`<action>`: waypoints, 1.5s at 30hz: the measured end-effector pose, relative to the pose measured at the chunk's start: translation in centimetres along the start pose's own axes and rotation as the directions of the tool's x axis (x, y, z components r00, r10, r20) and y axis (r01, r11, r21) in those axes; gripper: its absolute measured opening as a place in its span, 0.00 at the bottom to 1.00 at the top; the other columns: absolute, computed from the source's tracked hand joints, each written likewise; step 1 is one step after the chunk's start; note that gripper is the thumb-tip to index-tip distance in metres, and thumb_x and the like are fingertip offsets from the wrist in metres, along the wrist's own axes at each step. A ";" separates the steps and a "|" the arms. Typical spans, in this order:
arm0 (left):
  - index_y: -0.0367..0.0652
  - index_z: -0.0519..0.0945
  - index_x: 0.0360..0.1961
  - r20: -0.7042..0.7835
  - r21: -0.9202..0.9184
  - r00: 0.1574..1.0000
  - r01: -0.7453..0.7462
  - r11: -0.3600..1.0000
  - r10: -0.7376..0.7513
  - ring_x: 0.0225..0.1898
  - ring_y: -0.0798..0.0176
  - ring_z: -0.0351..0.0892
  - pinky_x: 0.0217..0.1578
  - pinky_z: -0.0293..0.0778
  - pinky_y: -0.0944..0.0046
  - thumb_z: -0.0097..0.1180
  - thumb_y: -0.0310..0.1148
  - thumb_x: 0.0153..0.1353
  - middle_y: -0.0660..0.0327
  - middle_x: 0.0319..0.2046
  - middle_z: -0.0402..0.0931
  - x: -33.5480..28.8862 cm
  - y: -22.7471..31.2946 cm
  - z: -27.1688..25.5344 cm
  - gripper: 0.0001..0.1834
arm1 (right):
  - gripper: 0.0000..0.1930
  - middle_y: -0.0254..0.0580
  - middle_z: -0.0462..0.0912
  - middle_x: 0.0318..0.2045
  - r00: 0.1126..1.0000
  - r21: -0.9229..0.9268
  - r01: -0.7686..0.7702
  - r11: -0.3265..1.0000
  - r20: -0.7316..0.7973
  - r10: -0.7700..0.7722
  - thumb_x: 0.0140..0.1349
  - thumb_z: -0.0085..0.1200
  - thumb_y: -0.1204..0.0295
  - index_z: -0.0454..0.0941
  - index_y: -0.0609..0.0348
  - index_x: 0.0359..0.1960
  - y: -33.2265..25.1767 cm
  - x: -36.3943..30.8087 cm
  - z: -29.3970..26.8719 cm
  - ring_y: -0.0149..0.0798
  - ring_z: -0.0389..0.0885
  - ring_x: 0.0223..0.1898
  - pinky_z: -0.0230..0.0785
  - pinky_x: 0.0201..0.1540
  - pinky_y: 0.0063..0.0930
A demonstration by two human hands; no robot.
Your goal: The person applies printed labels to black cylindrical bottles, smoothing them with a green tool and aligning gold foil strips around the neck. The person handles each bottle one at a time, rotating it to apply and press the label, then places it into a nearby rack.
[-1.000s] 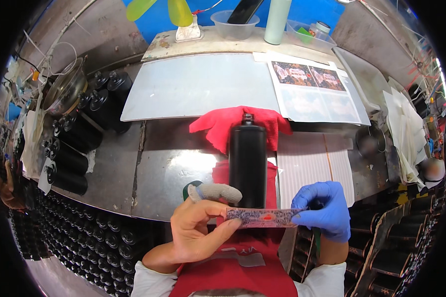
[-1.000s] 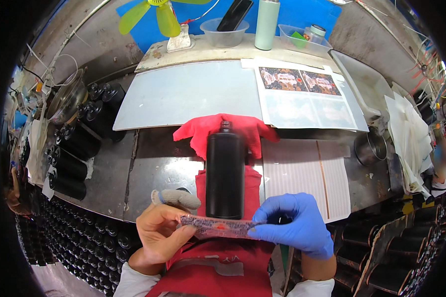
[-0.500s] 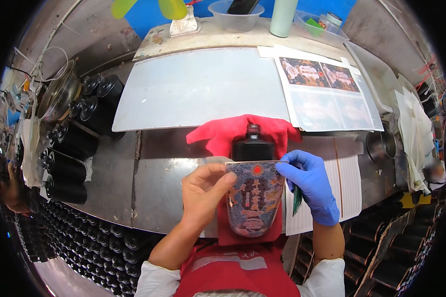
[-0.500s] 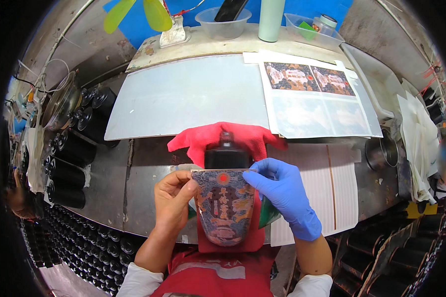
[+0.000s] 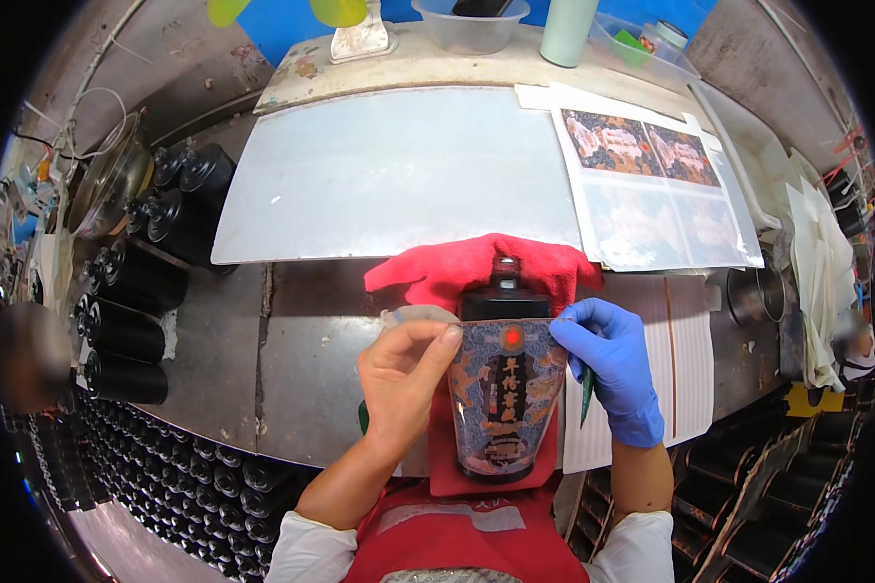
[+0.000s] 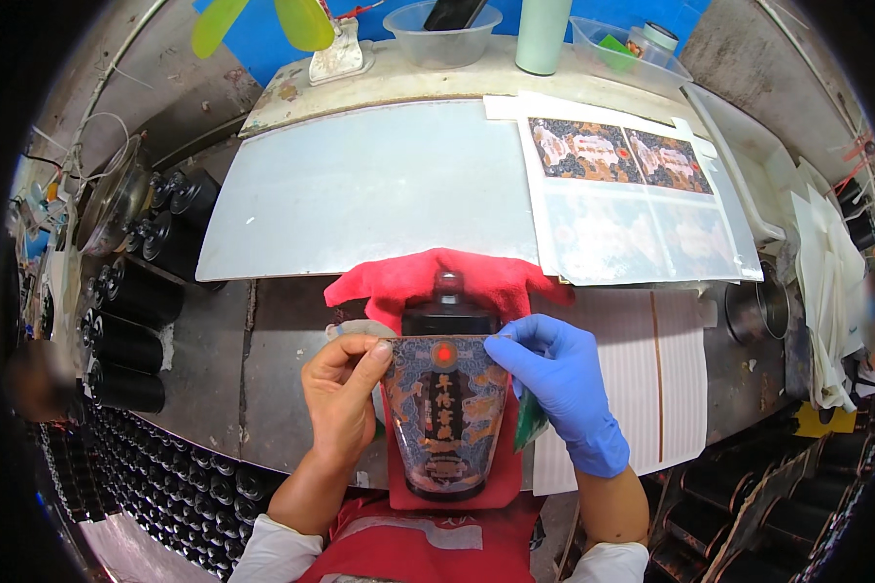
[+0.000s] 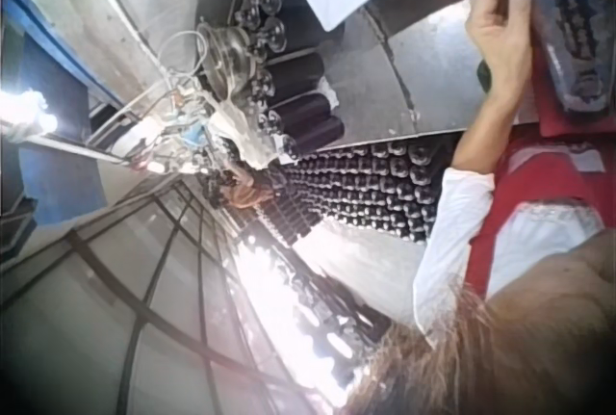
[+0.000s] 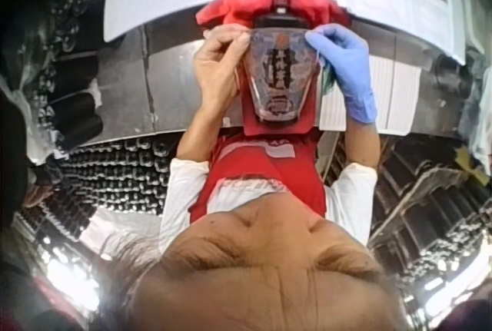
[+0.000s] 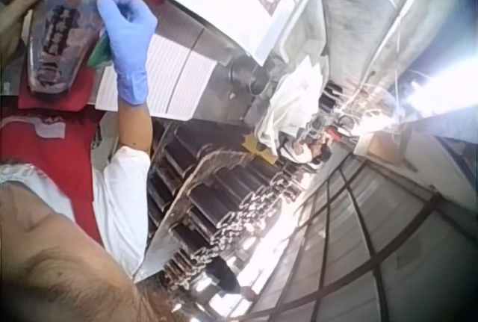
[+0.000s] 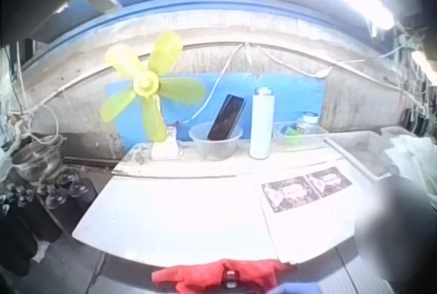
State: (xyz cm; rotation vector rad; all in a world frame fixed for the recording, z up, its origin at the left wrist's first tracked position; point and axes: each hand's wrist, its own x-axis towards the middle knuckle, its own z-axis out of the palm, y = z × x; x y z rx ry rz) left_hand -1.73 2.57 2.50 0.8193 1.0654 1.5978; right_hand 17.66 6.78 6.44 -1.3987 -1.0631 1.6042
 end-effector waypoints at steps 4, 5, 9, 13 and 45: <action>0.34 0.80 0.33 -0.006 0.024 1.000 0.015 1.000 -0.015 0.32 0.73 0.76 0.34 0.72 0.73 0.57 0.22 0.58 0.62 0.30 0.79 0.1 -0.1 0.0 0.03 | 0.06 0.31 0.78 0.22 1.000 0.018 0.003 1.000 0.000 -0.003 0.55 0.61 0.72 0.79 0.62 0.29 0.6 0.4 -0.2 0.17 0.70 0.18 0.60 0.19 0.11; 0.34 0.80 0.33 -0.008 0.020 1.000 0.021 1.000 -0.021 0.32 0.73 0.76 0.35 0.72 0.73 0.57 0.22 0.58 0.62 0.31 0.79 0.2 -0.3 -0.1 0.03 | 0.06 0.31 0.78 0.22 1.000 0.020 0.006 1.000 -0.003 -0.005 0.55 0.60 0.72 0.79 0.62 0.29 0.7 0.4 -0.2 0.17 0.69 0.18 0.60 0.19 0.11; 0.33 0.80 0.33 -0.035 0.004 0.998 0.054 0.999 -0.054 0.32 0.74 0.76 0.34 0.72 0.73 0.58 0.22 0.57 0.62 0.31 0.79 0.2 -0.5 -0.2 0.03 | 0.06 0.30 0.78 0.22 1.000 0.011 -0.006 1.000 0.007 0.006 0.55 0.60 0.72 0.79 0.62 0.29 0.7 0.6 -0.1 0.17 0.69 0.18 0.60 0.20 0.12; 0.33 0.80 0.33 -0.012 0.099 0.999 0.050 0.994 -0.049 0.31 0.74 0.75 0.33 0.71 0.74 0.58 0.24 0.58 0.63 0.31 0.78 0.4 -0.6 -0.3 0.04 | 0.06 0.30 0.77 0.22 0.999 -0.014 0.048 0.999 -0.011 -0.048 0.56 0.60 0.72 0.79 0.61 0.30 1.7 0.8 -0.1 0.18 0.70 0.19 0.61 0.20 0.12; 0.39 0.59 0.64 0.477 0.641 0.870 -0.443 0.627 0.126 0.66 0.45 0.48 0.63 0.47 0.53 0.52 0.36 0.61 0.42 0.64 0.49 -7.8 0.1 -3.3 0.32 | 0.24 0.32 0.74 0.36 1.000 0.117 0.020 0.993 0.004 -0.020 0.54 0.59 0.78 0.67 0.61 0.53 8.2 -8.6 -0.2 0.18 0.68 0.23 0.62 0.25 0.11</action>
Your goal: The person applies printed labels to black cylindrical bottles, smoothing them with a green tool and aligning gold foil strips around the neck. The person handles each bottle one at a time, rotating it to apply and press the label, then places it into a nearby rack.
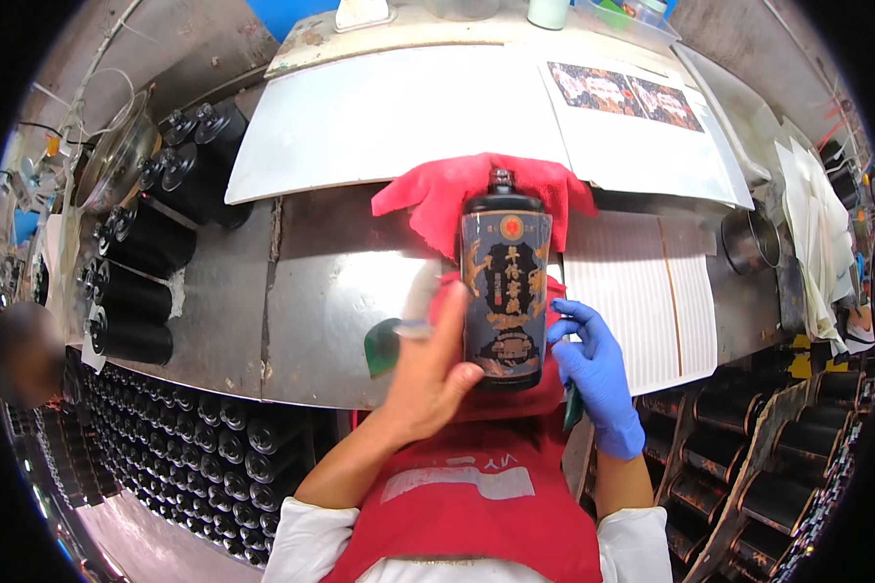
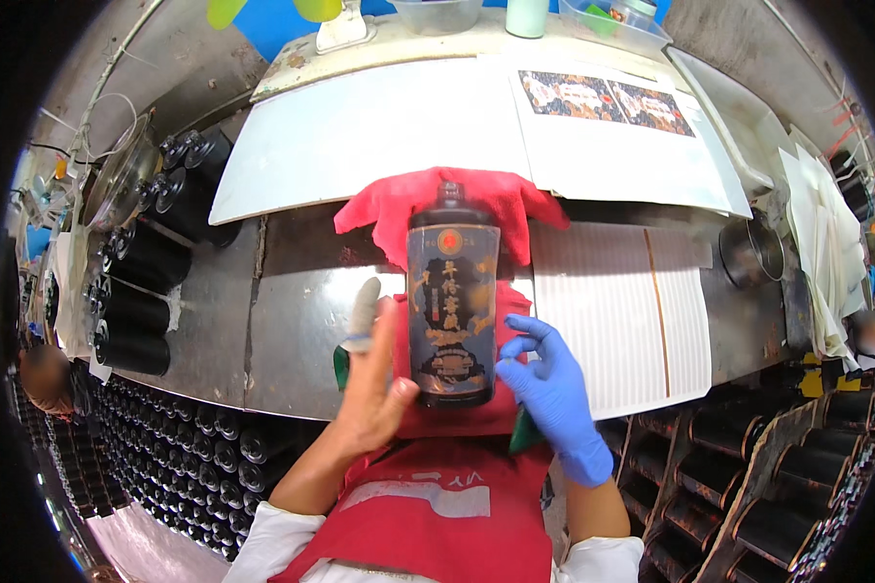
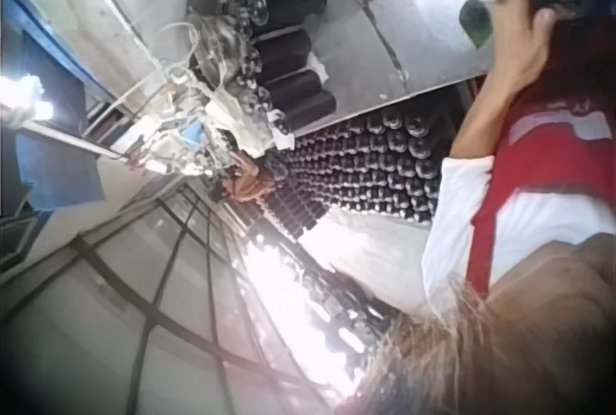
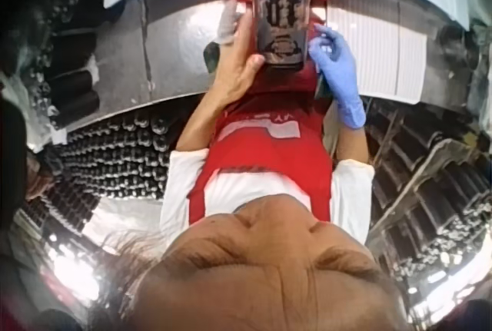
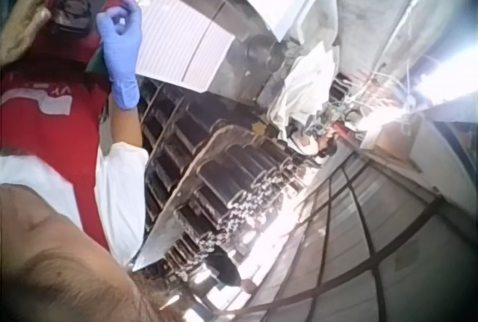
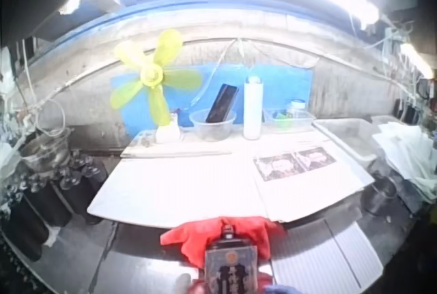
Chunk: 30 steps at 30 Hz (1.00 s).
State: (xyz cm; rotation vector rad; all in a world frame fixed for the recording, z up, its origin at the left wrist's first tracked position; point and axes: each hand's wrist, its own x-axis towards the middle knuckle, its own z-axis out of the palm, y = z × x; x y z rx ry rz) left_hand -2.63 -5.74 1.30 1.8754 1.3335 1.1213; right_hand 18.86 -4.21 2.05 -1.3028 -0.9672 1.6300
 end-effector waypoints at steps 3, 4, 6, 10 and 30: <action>0.41 0.48 0.68 0.210 -0.065 0.977 -0.012 0.998 0.025 0.69 0.39 0.33 0.65 0.35 0.52 0.44 0.43 0.64 0.38 0.68 0.31 0.3 -1.3 0.7 0.36 | 0.33 0.33 0.73 0.37 0.999 -0.105 -0.017 0.994 0.047 0.022 0.53 0.59 0.78 0.61 0.60 0.62 1.1 0.2 0.3 0.18 0.66 0.23 0.63 0.28 0.12; 0.41 0.46 0.69 0.230 -0.144 0.973 0.023 0.989 0.010 0.69 0.39 0.33 0.66 0.35 0.52 0.43 0.45 0.65 0.37 0.68 0.30 0.4 -1.6 0.9 0.37 | 0.34 0.33 0.73 0.37 0.995 -0.118 -0.065 0.991 0.065 0.073 0.53 0.59 0.77 0.60 0.59 0.63 1.5 0.4 -0.4 0.18 0.65 0.23 0.63 0.28 0.12; 0.40 0.45 0.69 0.166 -0.222 0.986 0.057 0.973 -0.020 0.69 0.38 0.33 0.66 0.35 0.52 0.42 0.46 0.65 0.36 0.68 0.30 0.6 -1.5 0.3 0.37 | 0.37 0.34 0.72 0.40 1.000 -0.195 -0.008 0.981 0.019 0.012 0.52 0.60 0.74 0.58 0.59 0.64 0.9 0.0 -0.7 0.20 0.65 0.24 0.63 0.29 0.12; 0.38 0.42 0.69 0.140 -0.179 0.990 0.039 0.983 -0.014 0.69 0.38 0.34 0.65 0.35 0.53 0.40 0.46 0.66 0.36 0.68 0.29 1.9 -1.8 0.1 0.38 | 0.42 0.41 0.67 0.48 0.960 -0.644 0.250 0.723 0.065 -0.273 0.53 0.61 0.64 0.51 0.57 0.67 -2.1 -0.7 1.5 0.30 0.71 0.30 0.67 0.33 0.20; 0.37 0.28 0.68 0.241 -0.336 0.965 0.182 0.924 -0.103 0.62 0.39 0.59 0.60 0.56 0.57 0.46 0.41 0.63 0.36 0.61 0.55 6.2 -1.7 0.0 0.46 | 0.52 0.48 0.51 0.67 0.919 -0.339 0.360 0.869 0.288 -0.268 0.56 0.47 0.37 0.34 0.55 0.70 -1.6 5.7 2.1 0.40 0.53 0.66 0.46 0.66 0.32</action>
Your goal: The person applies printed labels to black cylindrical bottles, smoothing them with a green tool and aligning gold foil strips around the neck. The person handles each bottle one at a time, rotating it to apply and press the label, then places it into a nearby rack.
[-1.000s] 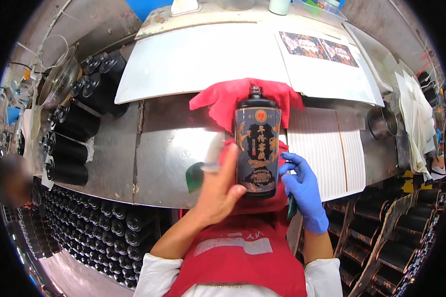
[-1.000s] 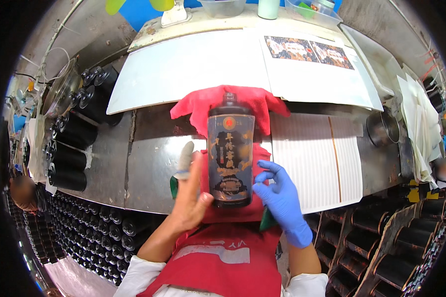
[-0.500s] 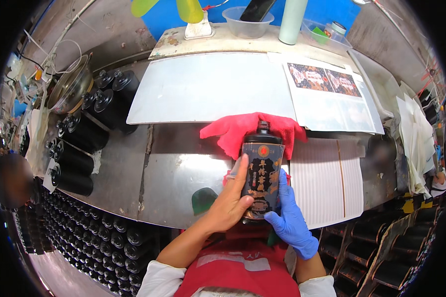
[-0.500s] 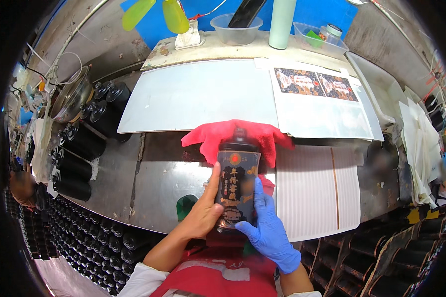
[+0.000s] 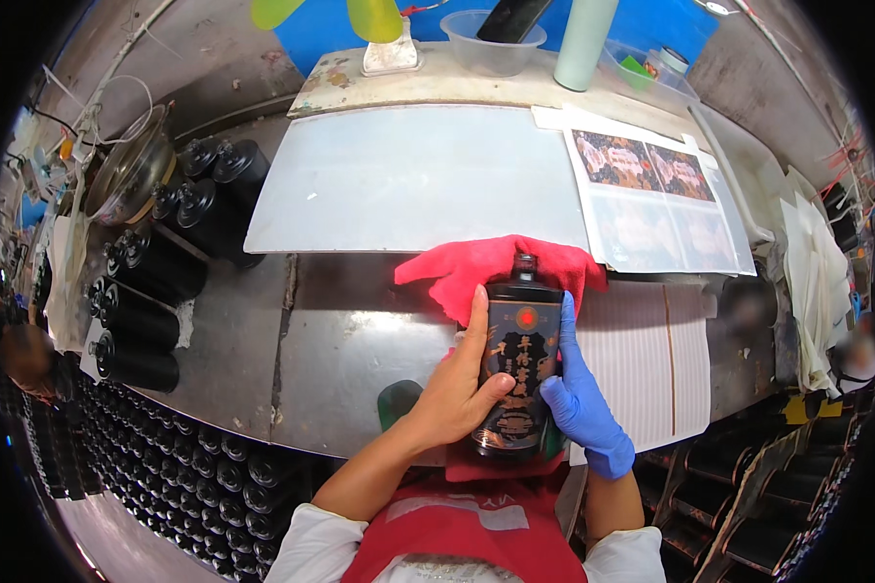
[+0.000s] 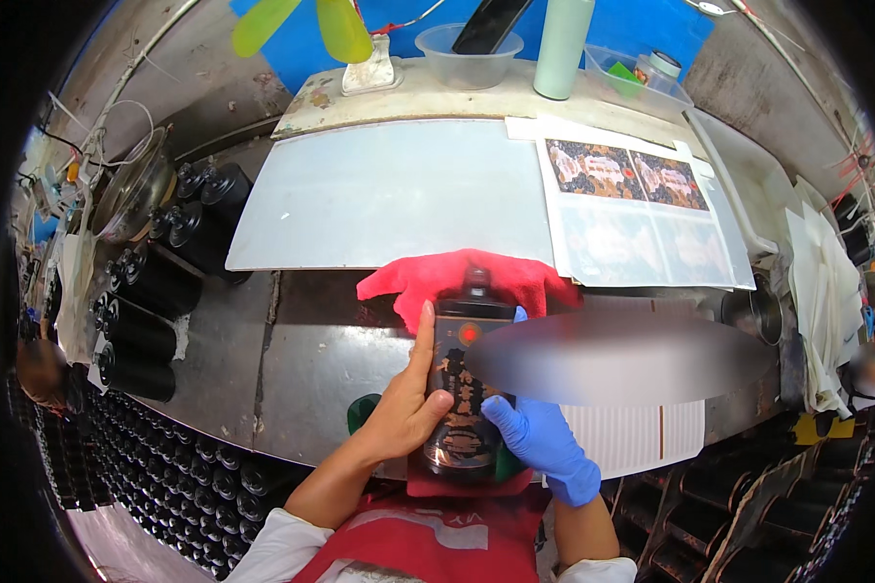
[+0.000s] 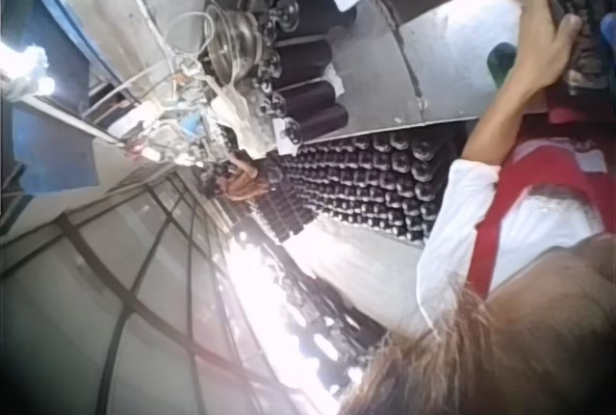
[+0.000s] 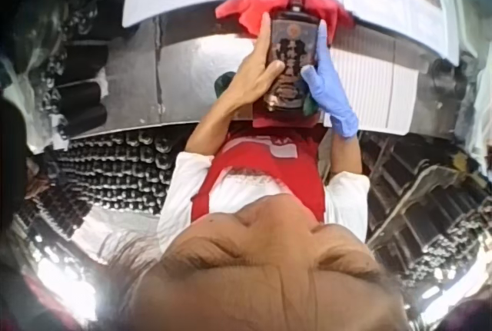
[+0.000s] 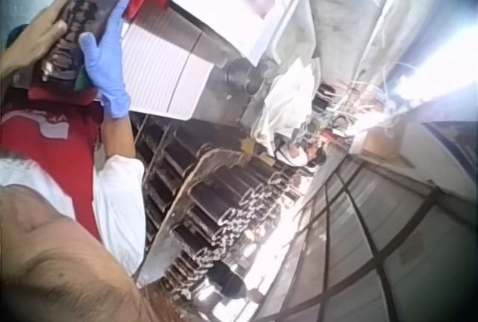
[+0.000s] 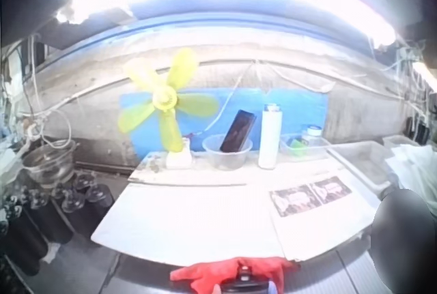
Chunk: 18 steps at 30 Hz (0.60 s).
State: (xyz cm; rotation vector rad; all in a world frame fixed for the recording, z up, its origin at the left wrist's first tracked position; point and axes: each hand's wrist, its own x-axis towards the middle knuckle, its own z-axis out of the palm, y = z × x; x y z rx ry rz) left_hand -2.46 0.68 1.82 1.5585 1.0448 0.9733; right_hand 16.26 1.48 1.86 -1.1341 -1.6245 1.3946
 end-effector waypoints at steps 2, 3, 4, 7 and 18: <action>0.37 0.28 0.67 -0.005 0.024 0.999 0.041 0.999 -0.041 0.62 0.42 0.60 0.60 0.55 0.58 0.44 0.44 0.64 0.38 0.61 0.56 -0.1 -0.1 -0.1 0.46 | 0.51 0.46 0.53 0.65 0.999 0.062 -0.050 0.997 0.021 0.049 0.57 0.43 0.36 0.35 0.55 0.70 0.3 0.2 0.1 0.38 0.57 0.63 0.51 0.62 0.31; 0.37 0.27 0.67 0.003 0.012 0.997 0.079 0.997 -0.079 0.62 0.45 0.60 0.60 0.54 0.59 0.42 0.47 0.65 0.39 0.62 0.57 -0.3 -0.3 -0.1 0.46 | 0.50 0.46 0.57 0.64 0.995 0.058 -0.095 0.994 0.034 0.093 0.57 0.41 0.35 0.37 0.55 0.70 0.5 0.1 -0.1 0.36 0.62 0.59 0.58 0.58 0.29; 0.38 0.26 0.67 0.013 0.000 0.993 0.117 0.993 -0.117 0.63 0.49 0.60 0.61 0.53 0.60 0.40 0.51 0.65 0.41 0.62 0.57 -0.4 -0.6 -0.1 0.46 | 0.49 0.44 0.60 0.62 0.985 0.074 -0.167 0.983 0.051 0.164 0.57 0.38 0.34 0.39 0.56 0.70 0.8 0.0 -0.4 0.34 0.66 0.53 0.61 0.52 0.27; 0.31 0.40 0.67 -0.146 0.013 0.987 -0.062 0.998 0.063 0.53 0.44 0.71 0.53 0.64 0.58 0.42 0.44 0.66 0.37 0.53 0.66 0.0 -2.0 0.1 0.39 | 0.47 0.41 0.71 0.55 0.898 0.153 -0.438 0.886 0.122 0.423 0.58 0.31 0.32 0.47 0.59 0.68 1.8 0.2 -1.6 0.25 0.74 0.33 0.68 0.29 0.19; 0.33 0.73 0.41 -0.309 -0.245 0.912 0.197 0.949 -0.269 0.33 0.59 0.75 0.37 0.71 0.61 0.43 0.49 0.66 0.52 0.31 0.76 2.1 -5.5 -1.0 0.24 | 0.22 0.40 0.79 0.37 0.924 0.204 -0.181 0.962 -0.300 0.238 0.52 0.57 0.80 0.68 0.62 0.50 -4.3 -3.9 -5.4 0.33 0.79 0.37 0.74 0.42 0.26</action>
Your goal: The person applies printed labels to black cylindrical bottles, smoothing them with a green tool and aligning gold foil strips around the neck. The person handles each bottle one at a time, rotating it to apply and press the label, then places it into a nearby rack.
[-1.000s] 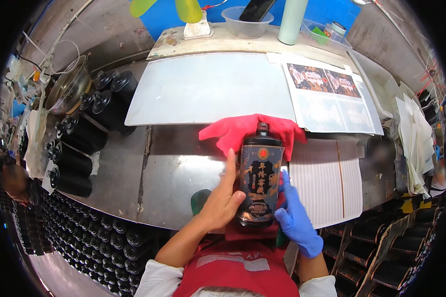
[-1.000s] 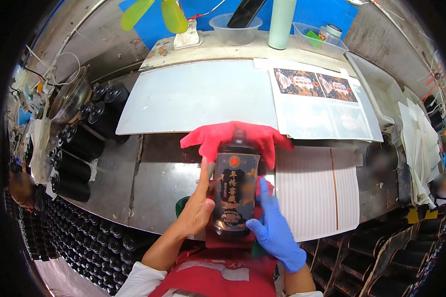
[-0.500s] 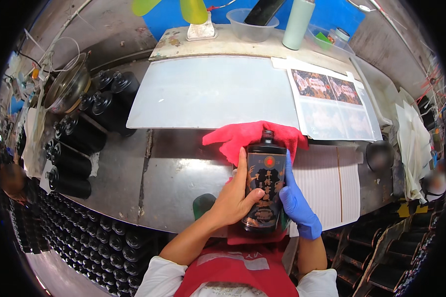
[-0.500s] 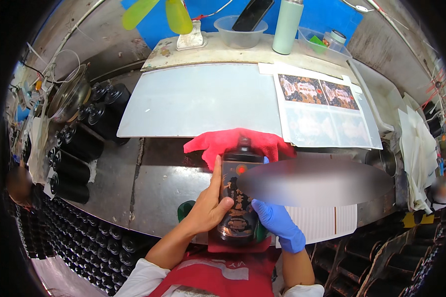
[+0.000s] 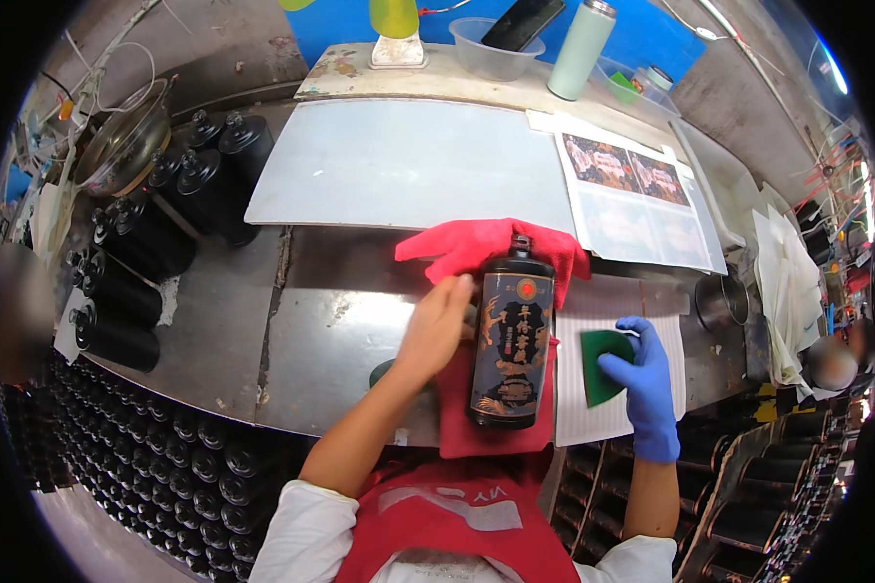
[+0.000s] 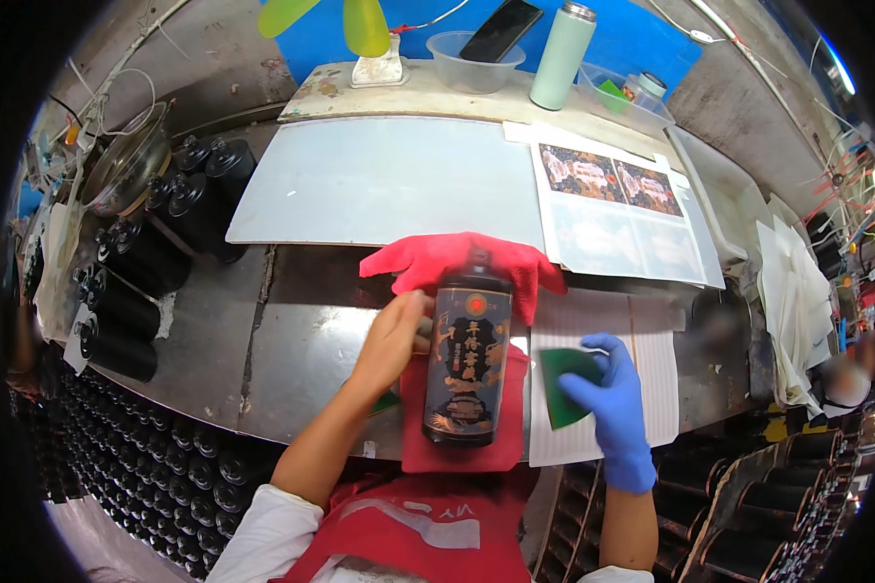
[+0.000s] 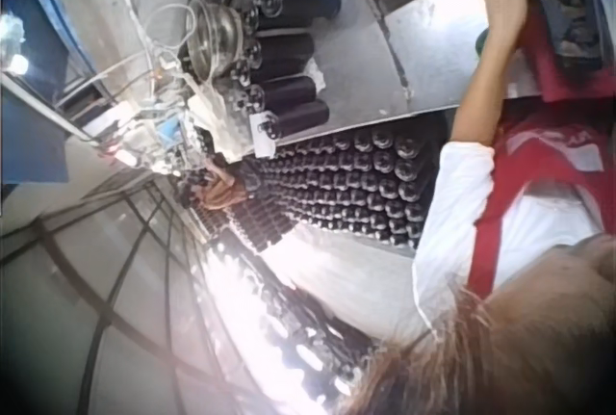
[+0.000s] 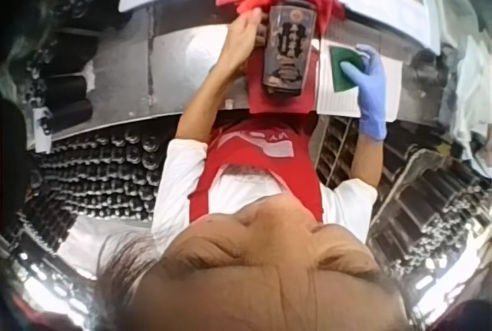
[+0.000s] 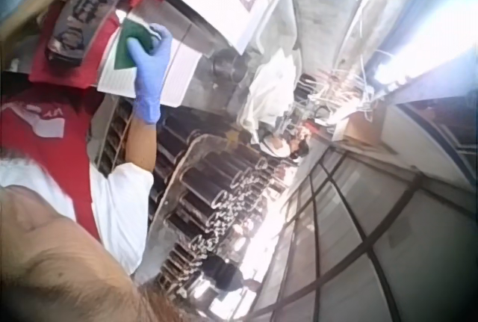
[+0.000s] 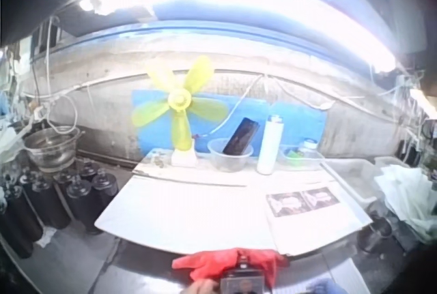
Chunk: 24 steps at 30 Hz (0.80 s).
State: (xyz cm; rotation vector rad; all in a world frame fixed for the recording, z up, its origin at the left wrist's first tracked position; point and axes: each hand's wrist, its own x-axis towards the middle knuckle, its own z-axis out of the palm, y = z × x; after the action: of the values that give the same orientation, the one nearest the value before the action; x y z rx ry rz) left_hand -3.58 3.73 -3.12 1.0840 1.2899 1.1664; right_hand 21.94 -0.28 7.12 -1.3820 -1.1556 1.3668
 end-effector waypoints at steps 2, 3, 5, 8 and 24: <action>0.35 0.73 0.46 -0.056 0.138 0.997 -0.044 0.989 0.052 0.34 0.62 0.77 0.37 0.73 0.62 0.46 0.43 0.66 0.54 0.36 0.76 -3.7 2.7 -1.8 0.20 | 0.15 0.37 0.81 0.31 0.961 -0.204 0.088 0.975 0.274 -0.029 0.52 0.59 0.78 0.75 0.57 0.43 -2.9 -1.9 3.3 0.33 0.81 0.33 0.74 0.40 0.27; 0.35 0.73 0.46 -0.064 0.392 0.981 -0.144 0.909 0.183 0.39 0.56 0.75 0.41 0.70 0.59 0.51 0.42 0.62 0.50 0.40 0.75 -5.1 1.8 -3.3 0.20 | 0.13 0.37 0.81 0.31 0.876 -0.370 0.396 0.840 0.426 -0.225 0.51 0.60 0.76 0.77 0.54 0.40 -3.8 -1.8 5.0 0.35 0.81 0.32 0.74 0.39 0.28; 0.37 0.73 0.47 -0.022 0.739 0.950 -0.194 0.645 0.311 0.45 0.47 0.71 0.47 0.66 0.54 0.58 0.40 0.56 0.46 0.45 0.71 -7.9 1.0 -5.5 0.22 | 0.15 0.38 0.81 0.32 0.684 -0.552 0.729 0.405 0.603 -0.410 0.48 0.62 0.74 0.79 0.46 0.40 -4.6 0.6 6.6 0.42 0.79 0.31 0.73 0.36 0.32; 0.39 0.73 0.48 0.026 0.909 0.964 -0.133 0.394 0.266 0.49 0.40 0.65 0.51 0.59 0.49 0.64 0.40 0.49 0.46 0.47 0.68 -10.7 0.8 -6.5 0.26 | 0.11 0.39 0.81 0.32 0.645 -0.626 0.711 0.320 0.399 -0.651 0.49 0.60 0.74 0.79 0.51 0.37 -5.9 7.7 7.0 0.43 0.79 0.33 0.72 0.38 0.34; 0.41 0.64 0.51 -0.083 -0.480 0.995 0.004 0.877 -0.050 0.40 0.68 0.74 0.41 0.72 0.67 0.51 0.20 0.55 0.59 0.39 0.73 -10.6 3.5 -5.4 0.22 | 0.12 0.36 0.79 0.30 0.935 -0.468 0.344 0.814 0.089 -0.344 0.54 0.56 0.80 0.75 0.58 0.41 -0.1 -6.5 6.0 0.31 0.77 0.30 0.70 0.35 0.24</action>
State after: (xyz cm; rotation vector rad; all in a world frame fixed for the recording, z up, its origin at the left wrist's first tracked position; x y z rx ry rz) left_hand -8.54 -6.68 1.51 0.6480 0.9996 1.4336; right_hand 16.08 -6.83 8.32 -1.4061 -1.7322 0.8485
